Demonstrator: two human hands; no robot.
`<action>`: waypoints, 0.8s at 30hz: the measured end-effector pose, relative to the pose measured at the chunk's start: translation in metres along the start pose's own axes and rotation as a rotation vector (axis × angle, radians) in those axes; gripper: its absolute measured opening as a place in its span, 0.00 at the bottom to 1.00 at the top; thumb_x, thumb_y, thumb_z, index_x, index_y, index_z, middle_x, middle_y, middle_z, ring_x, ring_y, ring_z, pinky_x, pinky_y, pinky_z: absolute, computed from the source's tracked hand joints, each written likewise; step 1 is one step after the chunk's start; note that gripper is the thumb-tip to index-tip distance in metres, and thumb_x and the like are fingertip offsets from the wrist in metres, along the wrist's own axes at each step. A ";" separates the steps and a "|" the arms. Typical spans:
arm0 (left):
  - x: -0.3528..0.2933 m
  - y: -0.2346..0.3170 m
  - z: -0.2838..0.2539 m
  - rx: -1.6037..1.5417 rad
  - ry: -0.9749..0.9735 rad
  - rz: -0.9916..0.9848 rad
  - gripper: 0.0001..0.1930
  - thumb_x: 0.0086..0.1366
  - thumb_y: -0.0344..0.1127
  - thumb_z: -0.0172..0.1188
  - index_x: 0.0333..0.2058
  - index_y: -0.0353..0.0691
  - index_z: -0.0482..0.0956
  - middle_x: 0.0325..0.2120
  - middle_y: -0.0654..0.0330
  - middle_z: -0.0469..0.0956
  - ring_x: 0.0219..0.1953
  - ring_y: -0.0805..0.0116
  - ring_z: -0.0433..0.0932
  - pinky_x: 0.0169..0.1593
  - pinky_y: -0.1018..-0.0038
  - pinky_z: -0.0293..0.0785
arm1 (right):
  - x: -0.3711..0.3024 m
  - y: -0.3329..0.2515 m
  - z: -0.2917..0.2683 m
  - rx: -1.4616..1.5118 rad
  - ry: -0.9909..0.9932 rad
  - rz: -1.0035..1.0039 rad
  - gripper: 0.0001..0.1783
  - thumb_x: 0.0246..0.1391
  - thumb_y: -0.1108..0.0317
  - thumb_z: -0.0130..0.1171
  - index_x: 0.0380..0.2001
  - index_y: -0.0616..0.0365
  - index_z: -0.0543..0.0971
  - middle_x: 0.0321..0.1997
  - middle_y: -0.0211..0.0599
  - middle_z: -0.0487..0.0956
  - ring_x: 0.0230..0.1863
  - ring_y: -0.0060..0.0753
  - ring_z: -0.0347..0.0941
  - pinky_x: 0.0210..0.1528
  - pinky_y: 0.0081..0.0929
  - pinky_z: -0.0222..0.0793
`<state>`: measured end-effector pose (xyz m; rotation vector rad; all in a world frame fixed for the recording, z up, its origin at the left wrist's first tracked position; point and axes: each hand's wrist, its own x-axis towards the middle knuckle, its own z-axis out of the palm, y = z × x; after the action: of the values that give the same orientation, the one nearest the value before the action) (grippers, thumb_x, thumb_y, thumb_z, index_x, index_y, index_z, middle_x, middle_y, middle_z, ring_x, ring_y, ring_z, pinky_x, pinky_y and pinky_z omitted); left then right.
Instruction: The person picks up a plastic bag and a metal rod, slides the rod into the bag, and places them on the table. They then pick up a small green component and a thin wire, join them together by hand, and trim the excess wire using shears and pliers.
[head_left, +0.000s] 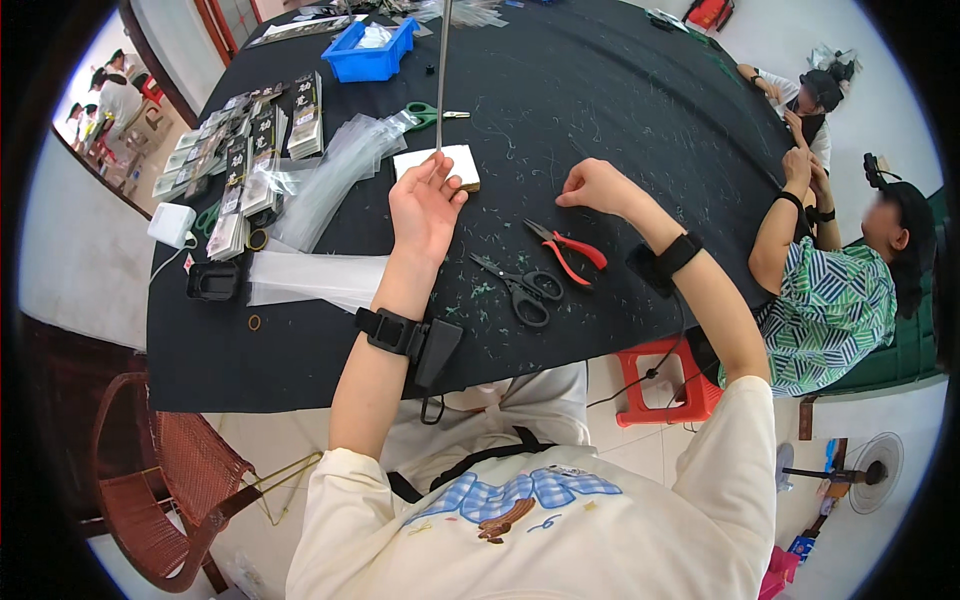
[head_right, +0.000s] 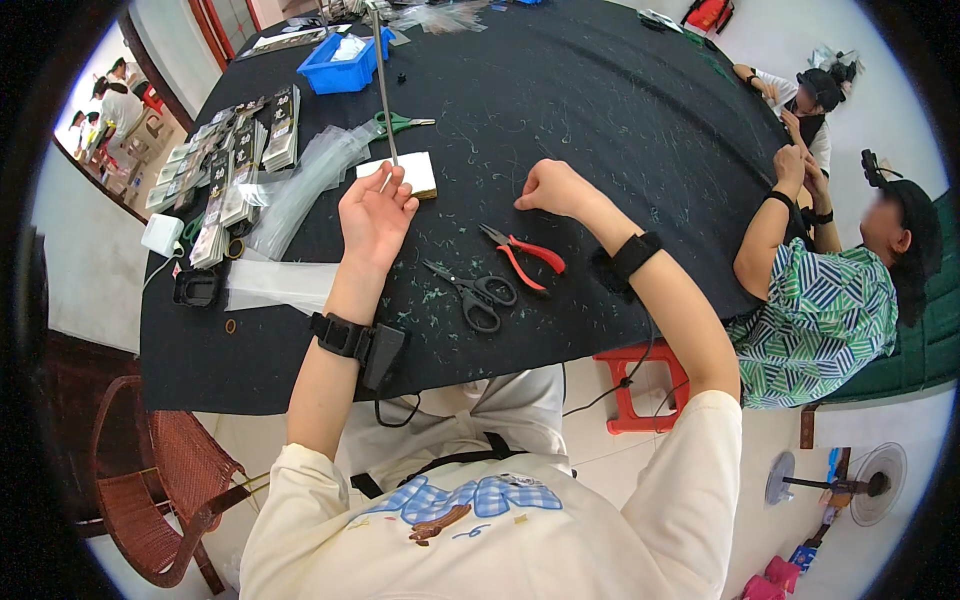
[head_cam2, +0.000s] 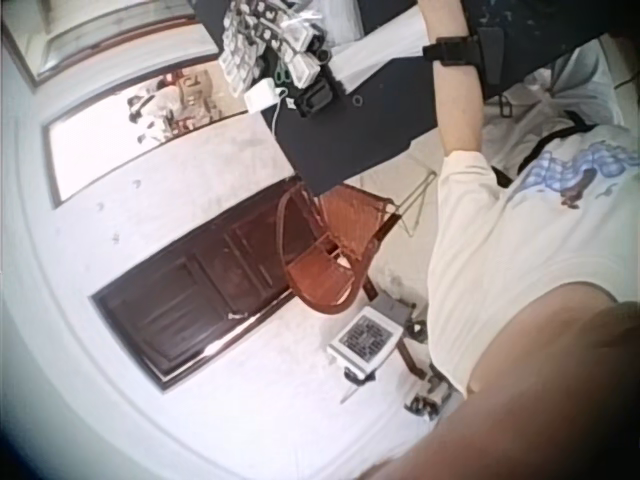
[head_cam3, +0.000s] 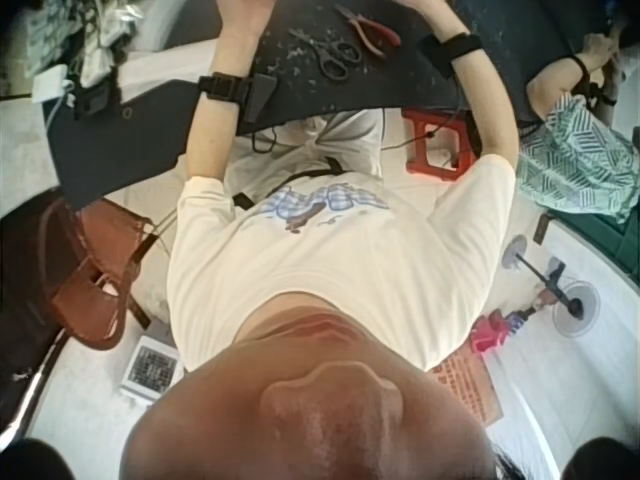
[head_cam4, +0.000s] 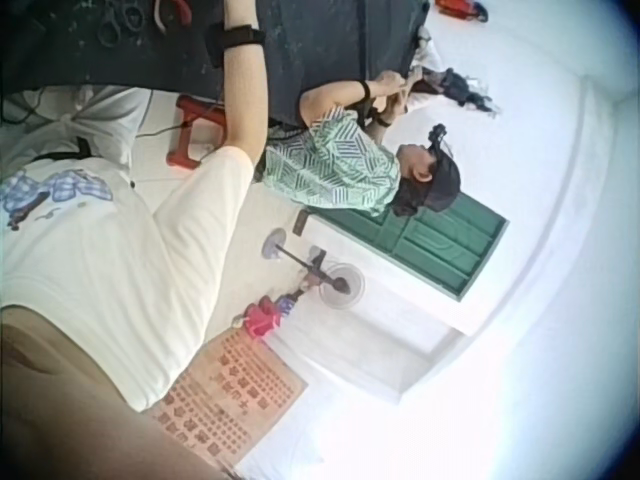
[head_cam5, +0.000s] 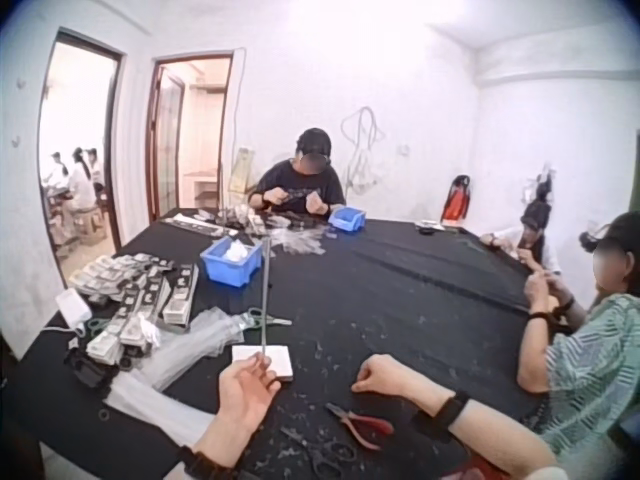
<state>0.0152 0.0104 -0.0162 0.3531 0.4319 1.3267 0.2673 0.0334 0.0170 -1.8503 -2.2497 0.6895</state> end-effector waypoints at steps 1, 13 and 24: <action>0.000 0.000 -0.001 -0.001 -0.005 0.002 0.08 0.57 0.35 0.49 0.34 0.41 0.70 0.29 0.64 0.70 0.28 0.72 0.67 0.34 0.75 0.63 | 0.002 -0.006 0.003 0.001 0.017 0.003 0.13 0.36 0.64 0.64 0.25 0.61 0.80 0.28 0.44 0.79 0.33 0.38 0.76 0.35 0.29 0.70; 0.001 -0.001 -0.003 0.006 0.011 0.004 0.08 0.56 0.35 0.49 0.34 0.41 0.70 0.29 0.64 0.70 0.28 0.72 0.67 0.34 0.76 0.62 | 0.023 0.004 0.001 0.407 -0.074 0.181 0.11 0.44 0.66 0.59 0.24 0.65 0.78 0.21 0.33 0.74 0.22 0.21 0.67 0.25 0.19 0.65; 0.003 -0.003 -0.005 0.016 0.007 0.008 0.08 0.56 0.35 0.49 0.34 0.41 0.71 0.29 0.63 0.71 0.29 0.72 0.68 0.35 0.75 0.64 | 0.042 0.015 0.006 0.953 0.140 0.457 0.08 0.49 0.68 0.55 0.26 0.63 0.76 0.25 0.32 0.75 0.21 0.17 0.67 0.23 0.16 0.65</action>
<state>0.0159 0.0128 -0.0219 0.3640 0.4478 1.3328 0.2689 0.0737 -0.0021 -1.7564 -1.0439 1.3331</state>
